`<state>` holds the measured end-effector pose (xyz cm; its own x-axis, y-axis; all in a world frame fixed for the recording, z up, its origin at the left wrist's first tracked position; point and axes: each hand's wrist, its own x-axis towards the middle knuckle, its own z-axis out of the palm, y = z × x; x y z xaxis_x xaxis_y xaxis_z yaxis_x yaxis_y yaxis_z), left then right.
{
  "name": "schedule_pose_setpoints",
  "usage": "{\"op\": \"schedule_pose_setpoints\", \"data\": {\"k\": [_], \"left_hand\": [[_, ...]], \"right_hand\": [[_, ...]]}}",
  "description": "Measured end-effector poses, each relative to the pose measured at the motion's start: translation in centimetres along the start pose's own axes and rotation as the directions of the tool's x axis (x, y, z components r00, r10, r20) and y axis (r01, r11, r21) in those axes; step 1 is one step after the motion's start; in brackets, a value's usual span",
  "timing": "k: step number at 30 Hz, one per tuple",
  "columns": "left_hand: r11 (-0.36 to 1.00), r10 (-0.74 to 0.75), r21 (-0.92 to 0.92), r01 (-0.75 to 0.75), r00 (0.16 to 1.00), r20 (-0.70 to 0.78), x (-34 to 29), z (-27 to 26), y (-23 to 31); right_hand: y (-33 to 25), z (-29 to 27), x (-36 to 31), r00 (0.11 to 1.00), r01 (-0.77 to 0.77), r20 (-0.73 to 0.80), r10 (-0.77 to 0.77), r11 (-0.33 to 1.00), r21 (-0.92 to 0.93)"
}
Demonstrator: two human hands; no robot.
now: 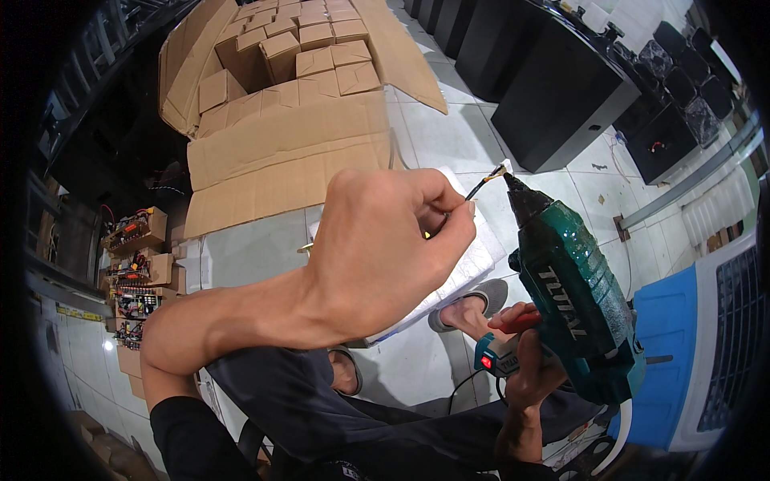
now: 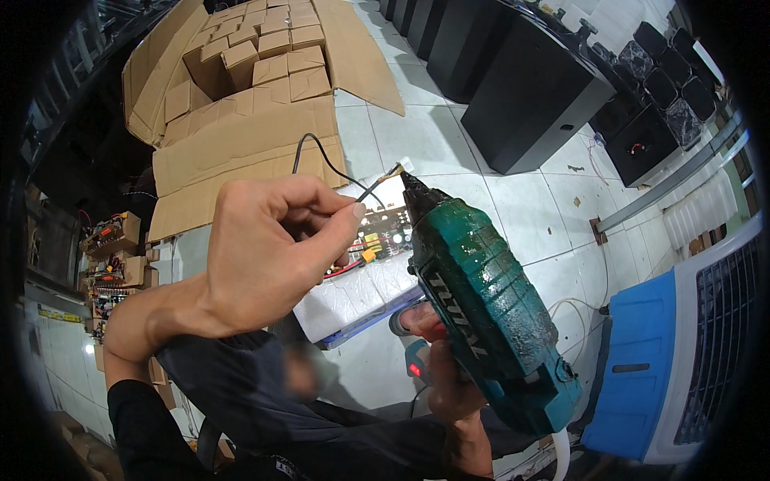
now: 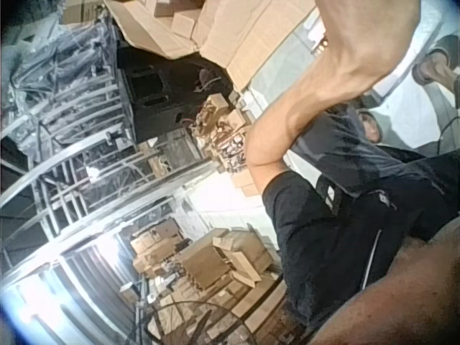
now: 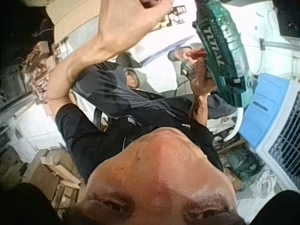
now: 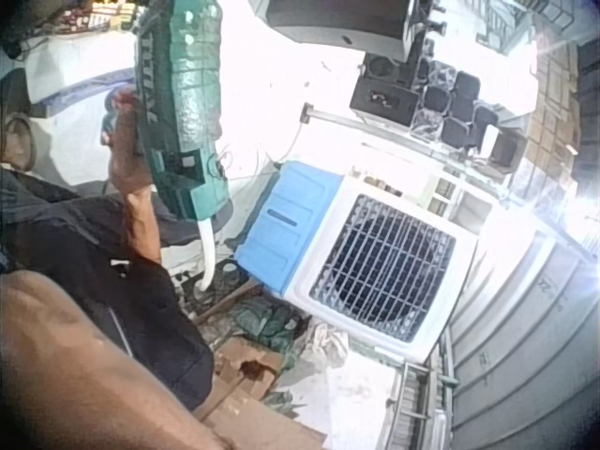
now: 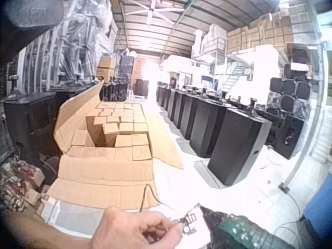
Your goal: The person sits on the floor and uses a soldering iron to attach wires to a circuit board. They then place the board into a cardboard box.
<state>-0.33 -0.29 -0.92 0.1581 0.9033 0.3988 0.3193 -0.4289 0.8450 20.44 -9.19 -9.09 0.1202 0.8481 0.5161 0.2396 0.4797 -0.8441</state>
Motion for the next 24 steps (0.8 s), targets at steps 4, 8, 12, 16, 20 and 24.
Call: {"op": "schedule_pose_setpoints", "data": {"k": [4, 8, 12, 16, 20, 24], "left_hand": [[0.999, -0.008, -0.04, 0.007, 1.0, -0.01, 0.02, 0.05, 0.09], [0.998, -0.024, -0.056, 0.024, 1.0, -0.014, 0.03, 0.07, 0.14], [0.997, -0.043, -0.065, 0.042, 0.999, -0.012, 0.0, 0.08, 0.13], [0.996, -0.057, -0.072, 0.057, 0.998, -0.003, 0.09, 0.03, 0.26], [0.987, -0.122, -0.1, 0.125, 0.992, 0.036, 0.2, -0.04, 0.57], [0.984, -0.124, -0.125, 0.129, 0.991, 0.049, 0.17, 0.25, 0.23]], "right_hand": [[-0.28, 0.06, 0.23, 1.0, -0.011, 0.003, 0.011, 1.0, 0.004], [-0.2, -0.08, 0.23, 1.0, -0.001, 0.011, 0.001, 1.0, -0.008], [-0.46, 0.09, 0.26, 1.0, -0.022, 0.023, 0.021, 0.999, 0.026], [-0.17, -0.14, 0.3, 1.0, 0.004, 0.03, -0.005, 1.0, 0.021], [0.08, -0.17, 0.02, 1.0, 0.006, 0.009, -0.006, 1.0, 0.025], [0.2, -0.37, -0.12, 1.0, 0.006, -0.002, -0.006, 1.0, 0.0]]}}
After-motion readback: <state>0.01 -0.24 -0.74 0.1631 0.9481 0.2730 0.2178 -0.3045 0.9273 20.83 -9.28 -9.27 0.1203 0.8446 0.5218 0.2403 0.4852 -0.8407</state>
